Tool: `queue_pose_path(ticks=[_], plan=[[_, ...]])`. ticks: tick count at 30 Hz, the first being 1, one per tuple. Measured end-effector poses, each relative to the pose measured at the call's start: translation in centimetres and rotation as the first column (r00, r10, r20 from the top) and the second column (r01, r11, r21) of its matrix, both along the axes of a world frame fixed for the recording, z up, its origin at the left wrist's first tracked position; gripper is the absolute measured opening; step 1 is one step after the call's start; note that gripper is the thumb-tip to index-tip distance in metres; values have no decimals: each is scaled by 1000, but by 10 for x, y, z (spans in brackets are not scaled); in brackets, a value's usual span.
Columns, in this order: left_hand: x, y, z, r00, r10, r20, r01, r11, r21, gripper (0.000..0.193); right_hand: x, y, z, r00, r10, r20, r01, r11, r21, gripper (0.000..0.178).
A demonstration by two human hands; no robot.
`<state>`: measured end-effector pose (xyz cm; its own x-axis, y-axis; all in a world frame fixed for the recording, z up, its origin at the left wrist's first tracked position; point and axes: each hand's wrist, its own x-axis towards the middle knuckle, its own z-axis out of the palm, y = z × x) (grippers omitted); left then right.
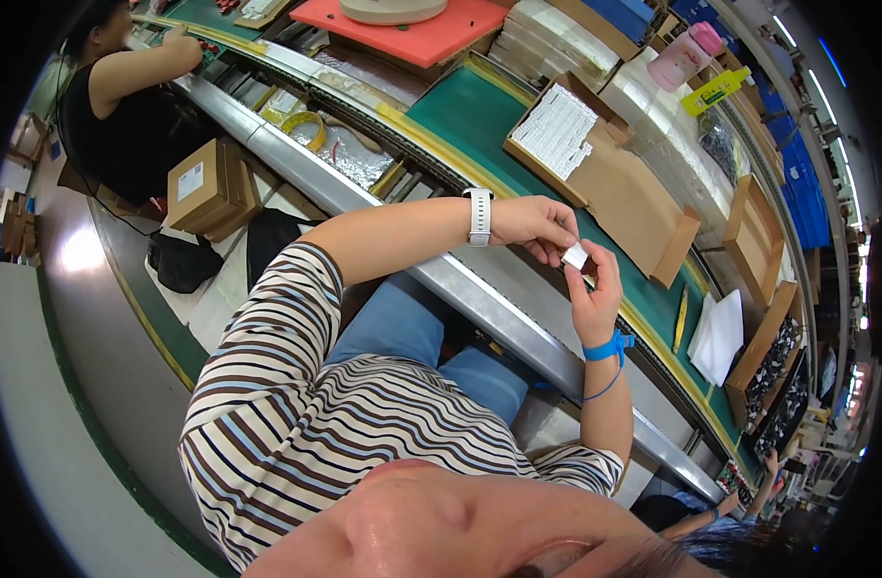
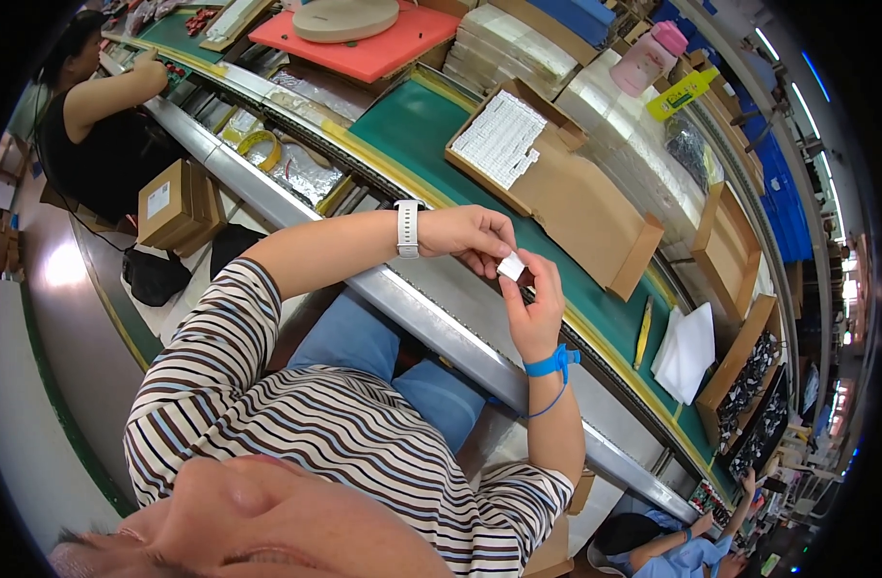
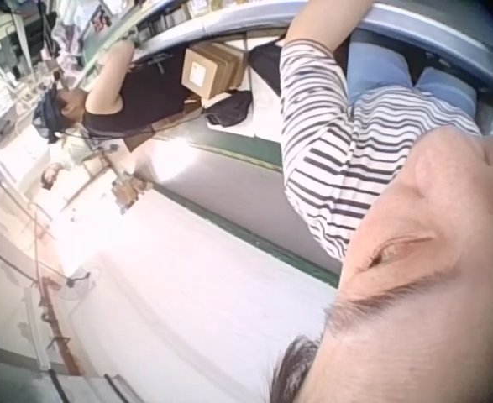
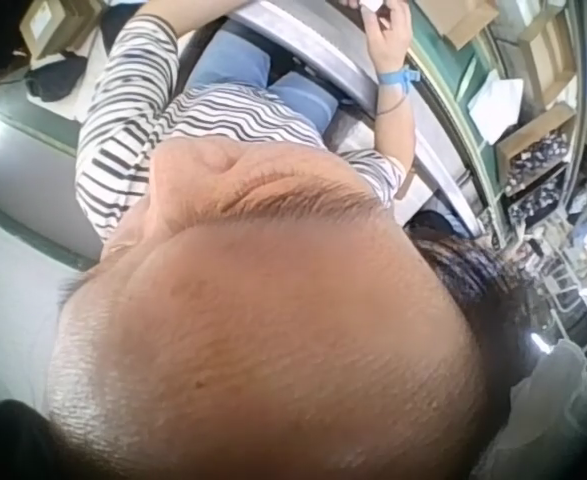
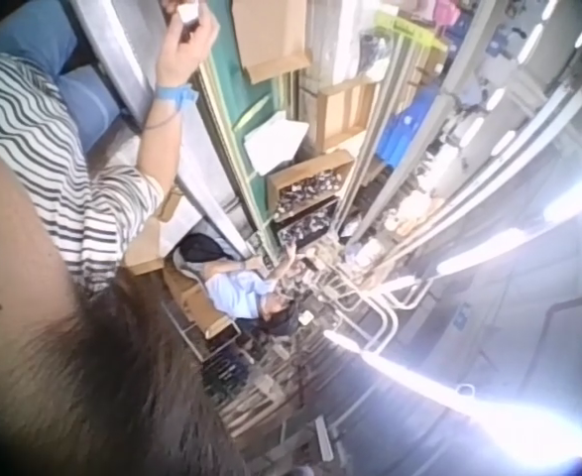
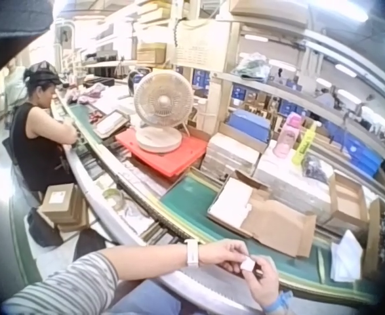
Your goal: The person assembles electronic components onto printed circuit boards by hand along an assembly line, taking the components from a cardboard box.
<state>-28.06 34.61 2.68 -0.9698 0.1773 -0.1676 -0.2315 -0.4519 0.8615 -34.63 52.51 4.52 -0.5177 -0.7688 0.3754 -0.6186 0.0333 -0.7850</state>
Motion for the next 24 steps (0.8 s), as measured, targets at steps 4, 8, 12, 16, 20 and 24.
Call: queue_pose_path(ticks=[4, 8, 12, 16, 20, 24], plan=[[-2, 3, 1, 1000, 26, 8, -26, 1000, -17, 15, -1, 3, 0, 1000, 4, -7, -4, 1000, -9, 32], [-1, 2, 0, 1000, 28, 4, -28, 999, -18, 14, -1, 2, -1, 1000, 13, -15, -13, 1000, -1, 31], [-1, 2, 2, 1000, 4, 3, -4, 999, -34, 13, -1, 2, -2, 1000, 13, 29, -13, 1000, -13, 31], [-1, 1, 3, 1000, 5, -3, -5, 999, -32, 14, -1, 4, -1, 997, 19, 79, -21, 999, 24, 32], [0, 0, 3, 1000, -13, -3, 12, 1000, -28, 21, -1, 3, -2, 996, 33, 88, -36, 999, 37, 33], [0, 2, 4, 999, -31, -10, 30, 998, -52, 28, -3, 4, -3, 998, 32, 60, -35, 998, 51, 33]])
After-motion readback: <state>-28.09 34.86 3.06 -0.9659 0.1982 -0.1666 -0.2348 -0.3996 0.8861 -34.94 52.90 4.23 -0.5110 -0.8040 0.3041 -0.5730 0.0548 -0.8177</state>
